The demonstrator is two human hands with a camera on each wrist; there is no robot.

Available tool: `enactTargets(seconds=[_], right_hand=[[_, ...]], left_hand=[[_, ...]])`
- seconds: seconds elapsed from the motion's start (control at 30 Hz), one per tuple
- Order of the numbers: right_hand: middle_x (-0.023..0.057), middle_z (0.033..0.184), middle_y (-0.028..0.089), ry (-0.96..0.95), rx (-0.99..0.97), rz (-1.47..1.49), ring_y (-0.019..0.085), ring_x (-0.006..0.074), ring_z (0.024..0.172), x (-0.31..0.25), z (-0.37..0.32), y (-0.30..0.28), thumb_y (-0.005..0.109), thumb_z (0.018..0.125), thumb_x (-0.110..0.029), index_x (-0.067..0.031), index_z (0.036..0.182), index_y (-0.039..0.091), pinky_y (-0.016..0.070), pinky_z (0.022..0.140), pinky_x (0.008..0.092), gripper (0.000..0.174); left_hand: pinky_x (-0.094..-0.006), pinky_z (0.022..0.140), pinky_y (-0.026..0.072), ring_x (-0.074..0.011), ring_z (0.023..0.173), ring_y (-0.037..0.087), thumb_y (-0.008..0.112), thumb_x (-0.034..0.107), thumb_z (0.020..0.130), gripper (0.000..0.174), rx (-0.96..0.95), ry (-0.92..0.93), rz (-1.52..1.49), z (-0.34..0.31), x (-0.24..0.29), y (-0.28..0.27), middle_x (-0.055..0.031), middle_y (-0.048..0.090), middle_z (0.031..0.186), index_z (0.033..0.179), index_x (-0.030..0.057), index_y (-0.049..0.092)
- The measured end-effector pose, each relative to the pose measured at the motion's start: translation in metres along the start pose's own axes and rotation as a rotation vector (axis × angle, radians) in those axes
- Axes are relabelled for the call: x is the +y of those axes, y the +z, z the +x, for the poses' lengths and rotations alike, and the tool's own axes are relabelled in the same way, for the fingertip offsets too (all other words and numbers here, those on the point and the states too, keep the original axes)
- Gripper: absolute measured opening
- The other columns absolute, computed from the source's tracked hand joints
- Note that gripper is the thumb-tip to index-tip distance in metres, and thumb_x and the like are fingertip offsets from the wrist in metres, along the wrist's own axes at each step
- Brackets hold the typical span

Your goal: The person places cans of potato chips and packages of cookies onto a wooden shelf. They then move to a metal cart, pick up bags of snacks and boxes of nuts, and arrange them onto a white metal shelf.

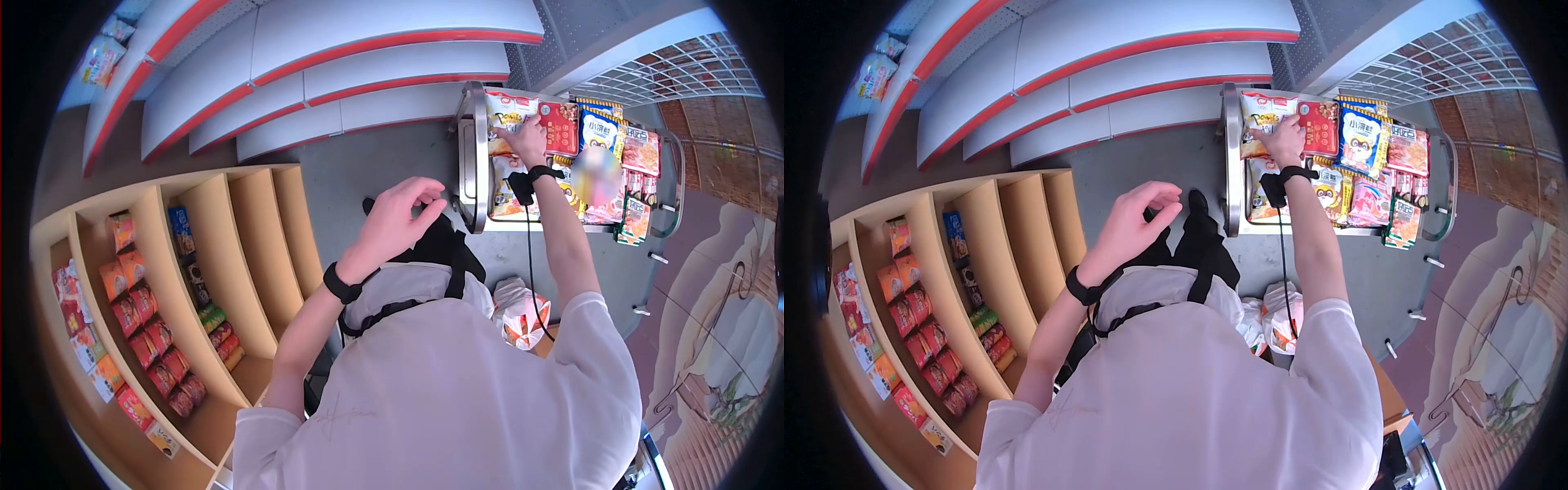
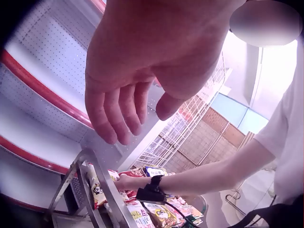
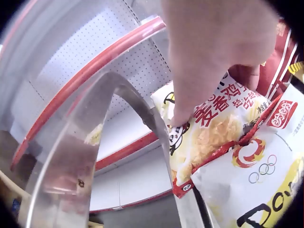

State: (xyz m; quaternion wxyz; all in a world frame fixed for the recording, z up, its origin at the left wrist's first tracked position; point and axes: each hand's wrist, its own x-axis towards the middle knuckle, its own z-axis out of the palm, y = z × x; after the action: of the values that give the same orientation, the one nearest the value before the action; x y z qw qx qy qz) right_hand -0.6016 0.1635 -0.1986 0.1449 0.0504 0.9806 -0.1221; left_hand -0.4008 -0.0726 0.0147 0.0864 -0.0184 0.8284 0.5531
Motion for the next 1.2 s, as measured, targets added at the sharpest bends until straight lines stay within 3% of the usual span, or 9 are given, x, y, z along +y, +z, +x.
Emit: enactTargets(seconds=[0.23, 0.4, 0.6, 0.8, 0.87, 0.9, 0.93, 1.03, 1.2], right_hand=[[0.0234, 0.118, 0.051, 0.041, -0.010, 0.168, 0.055, 0.0371, 0.108, -0.006, 0.009, 0.000, 0.083, 0.061, -0.040, 0.0047, 0.117, 0.035, 0.0468, 0.089, 0.0437, 0.086], [0.0238, 0.119, 0.051, 0.020, 0.038, 0.190, 0.055, 0.0364, 0.108, -0.008, 0.010, -0.014, 0.083, 0.060, -0.041, 0.0050, 0.118, 0.036, 0.0467, 0.089, 0.0444, 0.088], [0.0238, 0.118, 0.053, -0.042, 0.211, 0.242, 0.055, 0.0363, 0.108, -0.004, 0.002, -0.043, 0.081, 0.060, -0.044, 0.0069, 0.125, 0.035, 0.0448, 0.090, 0.0451, 0.095], [0.0254, 0.112, 0.056, -0.176, 0.430, 0.314, 0.059, 0.0375, 0.101, -0.016, -0.027, -0.106, 0.080, 0.061, -0.033, 0.0077, 0.125, 0.039, 0.0474, 0.087, 0.0416, 0.086], [0.0263, 0.110, 0.057, -0.204, 0.385, 0.453, 0.061, 0.0376, 0.094, -0.025, -0.045, -0.133, 0.080, 0.061, -0.031, 0.0086, 0.124, 0.039, 0.0502, 0.082, 0.0413, 0.084], [0.0247, 0.110, 0.058, -0.233, 0.330, 0.521, 0.061, 0.0295, 0.100, -0.031, -0.055, -0.145, 0.081, 0.064, -0.026, 0.0090, 0.123, 0.036, 0.0503, 0.083, 0.0345, 0.082], [0.0247, 0.110, 0.058, -0.228, 0.329, 0.520, 0.061, 0.0295, 0.100, -0.038, -0.068, -0.156, 0.081, 0.064, -0.026, 0.0090, 0.123, 0.036, 0.0503, 0.083, 0.0345, 0.082], [0.0203, 0.108, 0.058, -0.464, 0.235, 0.730, 0.060, 0.0235, 0.099, -0.054, -0.098, -0.163, 0.082, 0.065, -0.022, 0.0096, 0.125, 0.033, 0.0497, 0.085, 0.0326, 0.084], [0.0231, 0.116, 0.053, -0.555, 0.063, 0.760, 0.056, 0.0268, 0.108, -0.078, -0.150, -0.140, 0.083, 0.065, -0.025, 0.0092, 0.128, 0.030, 0.0468, 0.090, 0.0359, 0.089]], left_hand=[[-0.0292, 0.070, 0.0522, -0.0189, 0.081, 0.066, 0.064, 0.012, 0.085, 0.019, 0.124, -0.056, 0.029, -0.006, -0.005, -0.018, -0.0093, 0.065, 0.090, 0.101, 0.0017, 0.060], [-0.0287, 0.069, 0.0520, -0.0181, 0.080, 0.066, 0.064, 0.012, 0.085, 0.020, 0.196, -0.040, 0.047, -0.006, -0.018, -0.033, -0.0092, 0.066, 0.090, 0.102, 0.0018, 0.060], [-0.0284, 0.070, 0.0508, -0.0177, 0.079, 0.065, 0.064, 0.014, 0.086, 0.022, 0.216, -0.090, 0.065, 0.004, -0.029, -0.034, -0.0088, 0.066, 0.091, 0.104, 0.0017, 0.060], [-0.0290, 0.071, 0.0508, -0.0174, 0.082, 0.064, 0.066, 0.018, 0.085, 0.029, 0.230, -0.062, 0.028, 0.019, -0.025, -0.021, -0.0100, 0.066, 0.094, 0.108, 0.0012, 0.058], [-0.0292, 0.071, 0.0510, -0.0170, 0.083, 0.064, 0.066, 0.018, 0.085, 0.031, 0.233, -0.055, 0.011, 0.026, -0.021, -0.015, -0.0101, 0.066, 0.095, 0.109, 0.0011, 0.058], [-0.0297, 0.075, 0.0511, -0.0179, 0.087, 0.064, 0.067, 0.019, 0.085, 0.035, 0.224, -0.037, -0.030, 0.031, -0.020, -0.012, -0.0112, 0.065, 0.098, 0.113, 0.0011, 0.056], [-0.0303, 0.078, 0.0512, -0.0188, 0.090, 0.063, 0.068, 0.021, 0.085, 0.039, 0.216, -0.019, -0.070, 0.035, -0.019, -0.009, -0.0124, 0.064, 0.102, 0.116, 0.0010, 0.054], [-0.0321, 0.086, 0.0496, -0.0205, 0.100, 0.061, 0.070, 0.024, 0.084, 0.055, 0.190, -0.004, -0.272, 0.049, -0.022, 0.005, -0.0151, 0.060, 0.111, 0.128, 0.0010, 0.045], [-0.0333, 0.091, 0.0475, -0.0193, 0.108, 0.057, 0.076, 0.022, 0.078, 0.074, 0.071, -0.029, -0.602, 0.055, -0.017, 0.021, -0.0138, 0.055, 0.120, 0.134, 0.0003, 0.033]])
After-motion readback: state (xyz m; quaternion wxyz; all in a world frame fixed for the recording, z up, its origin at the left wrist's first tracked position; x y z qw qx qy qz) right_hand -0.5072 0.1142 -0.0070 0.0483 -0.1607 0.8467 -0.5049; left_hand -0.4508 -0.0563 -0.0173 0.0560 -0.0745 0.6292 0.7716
